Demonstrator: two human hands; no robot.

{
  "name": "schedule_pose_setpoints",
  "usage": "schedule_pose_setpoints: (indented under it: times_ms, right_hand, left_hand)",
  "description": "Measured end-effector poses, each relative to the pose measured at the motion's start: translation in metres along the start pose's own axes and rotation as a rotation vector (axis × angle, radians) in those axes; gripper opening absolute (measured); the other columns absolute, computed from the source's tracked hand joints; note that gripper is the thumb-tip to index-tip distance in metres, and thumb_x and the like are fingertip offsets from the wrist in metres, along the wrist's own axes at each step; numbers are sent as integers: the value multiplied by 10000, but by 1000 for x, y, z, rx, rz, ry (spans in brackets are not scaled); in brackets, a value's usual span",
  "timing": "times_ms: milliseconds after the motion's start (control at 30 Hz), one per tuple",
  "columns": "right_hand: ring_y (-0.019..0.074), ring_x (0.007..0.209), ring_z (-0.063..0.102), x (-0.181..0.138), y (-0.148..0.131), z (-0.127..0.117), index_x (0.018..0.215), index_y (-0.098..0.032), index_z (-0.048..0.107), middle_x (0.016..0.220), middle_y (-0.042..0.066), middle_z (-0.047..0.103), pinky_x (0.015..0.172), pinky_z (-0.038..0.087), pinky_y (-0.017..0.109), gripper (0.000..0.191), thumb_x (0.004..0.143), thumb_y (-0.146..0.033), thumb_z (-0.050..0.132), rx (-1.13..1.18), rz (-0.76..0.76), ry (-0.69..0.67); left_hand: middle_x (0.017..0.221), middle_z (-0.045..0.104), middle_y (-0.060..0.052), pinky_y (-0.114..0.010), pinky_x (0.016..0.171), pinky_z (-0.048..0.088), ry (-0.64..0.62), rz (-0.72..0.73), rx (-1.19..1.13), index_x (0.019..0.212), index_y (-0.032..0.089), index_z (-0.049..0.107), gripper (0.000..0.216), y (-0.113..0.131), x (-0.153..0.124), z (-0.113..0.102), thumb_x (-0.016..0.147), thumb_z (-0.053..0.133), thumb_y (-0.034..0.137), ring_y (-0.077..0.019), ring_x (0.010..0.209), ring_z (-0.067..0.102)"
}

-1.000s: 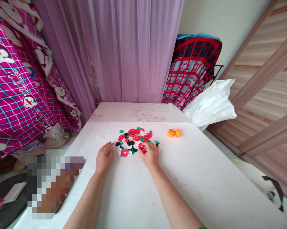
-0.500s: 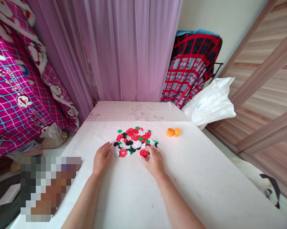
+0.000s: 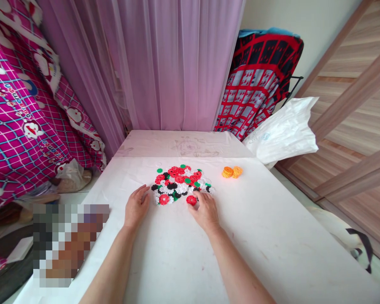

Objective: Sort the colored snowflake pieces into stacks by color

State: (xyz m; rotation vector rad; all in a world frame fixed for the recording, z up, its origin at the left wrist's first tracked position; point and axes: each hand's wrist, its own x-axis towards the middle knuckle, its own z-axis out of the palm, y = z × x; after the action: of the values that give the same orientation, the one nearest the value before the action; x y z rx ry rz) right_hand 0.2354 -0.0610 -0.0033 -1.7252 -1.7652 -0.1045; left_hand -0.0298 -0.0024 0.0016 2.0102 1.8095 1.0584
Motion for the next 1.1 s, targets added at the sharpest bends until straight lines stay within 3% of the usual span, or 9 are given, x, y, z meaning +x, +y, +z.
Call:
schedule_pose_setpoints:
  times_ms: [533,700,867,1100]
  right_hand:
    - [233,956,559,1,-2,-3,1060,-205,640,971,62,679,827,391,341,277,791,-272,633,-2,-22,31]
    - [217,999,550,8,-36,0,1004,-231,644,1056,43,681,871,375,349,201,806,-264,652,94,-141,0]
    - [230,1019,551,18,-74,18,1024,-253,640,1067,29,691,881,384,363,258,784,-320,707,160,-204,-86]
    - [232,951,564,24,-79,30,964,-266,648,931,21,696,806,402,347,189,785,-297,701,108,-185,-133]
  left_hand:
    - [1255,672,-52,-395,996,503,13,12,8,1084,228,698,337,-1,0,1,839,467,252,-236,1101,642]
    - [1244,678,-61,-387,995,504,23,24,9,1074,214,701,367,-3,2,3,844,415,208,-232,1109,644]
    - [1239,679,-69,-394,987,509,27,20,2,1071,209,701,362,-3,2,4,850,414,212,-236,1104,648]
    - [1232,684,-61,-397,982,510,30,28,-1,1070,220,703,352,-4,2,5,851,427,221,-236,1097,649]
